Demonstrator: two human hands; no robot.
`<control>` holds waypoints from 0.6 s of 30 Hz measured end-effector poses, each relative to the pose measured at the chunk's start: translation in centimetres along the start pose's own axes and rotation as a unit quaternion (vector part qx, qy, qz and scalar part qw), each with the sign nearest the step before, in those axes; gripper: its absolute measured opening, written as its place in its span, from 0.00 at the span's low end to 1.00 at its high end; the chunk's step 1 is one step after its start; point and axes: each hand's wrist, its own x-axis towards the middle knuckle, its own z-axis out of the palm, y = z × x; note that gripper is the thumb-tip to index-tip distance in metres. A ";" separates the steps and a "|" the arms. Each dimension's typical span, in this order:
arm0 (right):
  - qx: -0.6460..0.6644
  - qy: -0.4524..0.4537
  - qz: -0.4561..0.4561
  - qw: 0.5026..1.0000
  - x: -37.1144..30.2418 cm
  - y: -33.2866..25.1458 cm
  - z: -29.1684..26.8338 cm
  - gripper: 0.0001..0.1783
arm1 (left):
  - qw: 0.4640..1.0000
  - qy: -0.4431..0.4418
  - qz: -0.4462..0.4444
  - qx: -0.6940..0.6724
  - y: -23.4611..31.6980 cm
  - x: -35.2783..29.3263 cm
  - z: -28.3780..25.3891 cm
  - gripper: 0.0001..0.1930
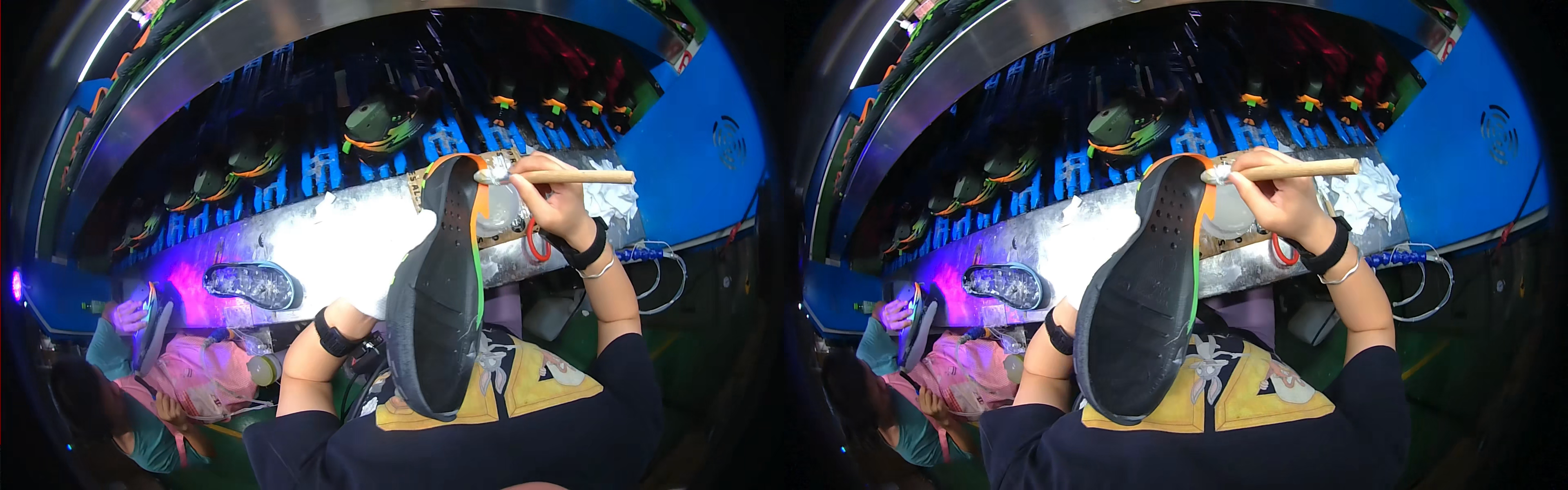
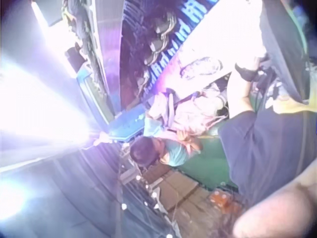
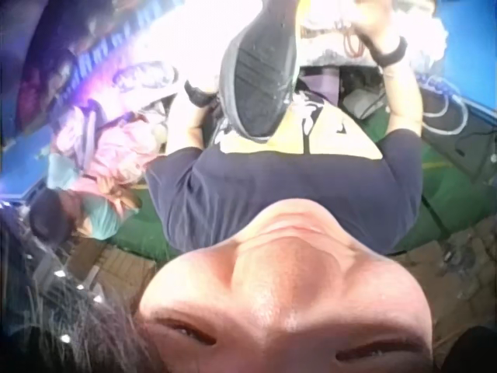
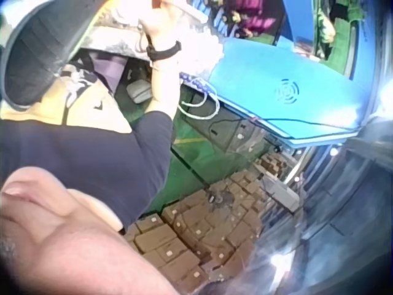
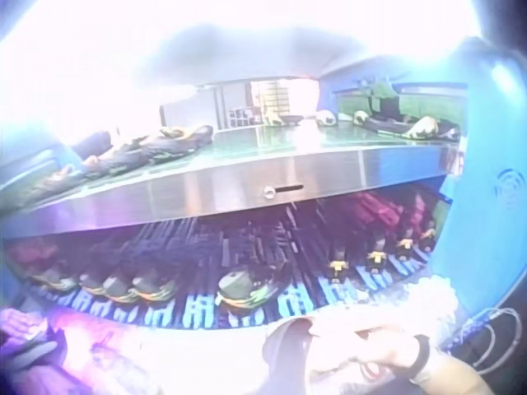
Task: Applying adhesive or primer to the bottom and side edges of shoe soles using a manual brush applicator.
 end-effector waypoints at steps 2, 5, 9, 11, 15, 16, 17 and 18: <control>0.005 -0.007 -0.005 1.000 -0.2 0.1 0.2 0.02 | 1.000 0.009 0.010 0.013 0.4 0.1 -0.2 0.19; 0.015 -0.022 0.002 1.000 -0.3 0.1 0.3 0.02 | 0.999 0.020 0.016 0.032 0.9 0.8 -0.6 0.18; 0.066 -0.053 -0.005 0.996 -0.3 -1.8 0.2 0.02 | 0.997 0.031 0.027 0.060 1.8 0.5 0.4 0.17; 0.052 0.018 -0.039 0.998 0.3 -1.5 -0.1 0.02 | 0.998 -0.026 0.010 0.057 2.4 0.9 -0.2 0.18; 0.014 0.077 -0.040 0.996 1.7 -1.0 0.0 0.02 | 0.986 -0.058 0.052 0.150 5.0 -0.4 2.7 0.19; -0.028 0.076 -0.064 0.995 2.0 -0.9 0.3 0.03 | 0.986 -0.054 0.051 0.149 5.4 -0.6 3.0 0.19; -0.026 0.075 -0.063 0.995 2.0 -1.1 0.8 0.03 | 0.996 -0.022 0.009 0.092 5.8 -0.5 3.1 0.18; -0.029 0.067 -0.071 0.995 1.8 -1.5 1.2 0.03 | 0.999 0.010 -0.033 0.033 6.0 -0.3 3.1 0.18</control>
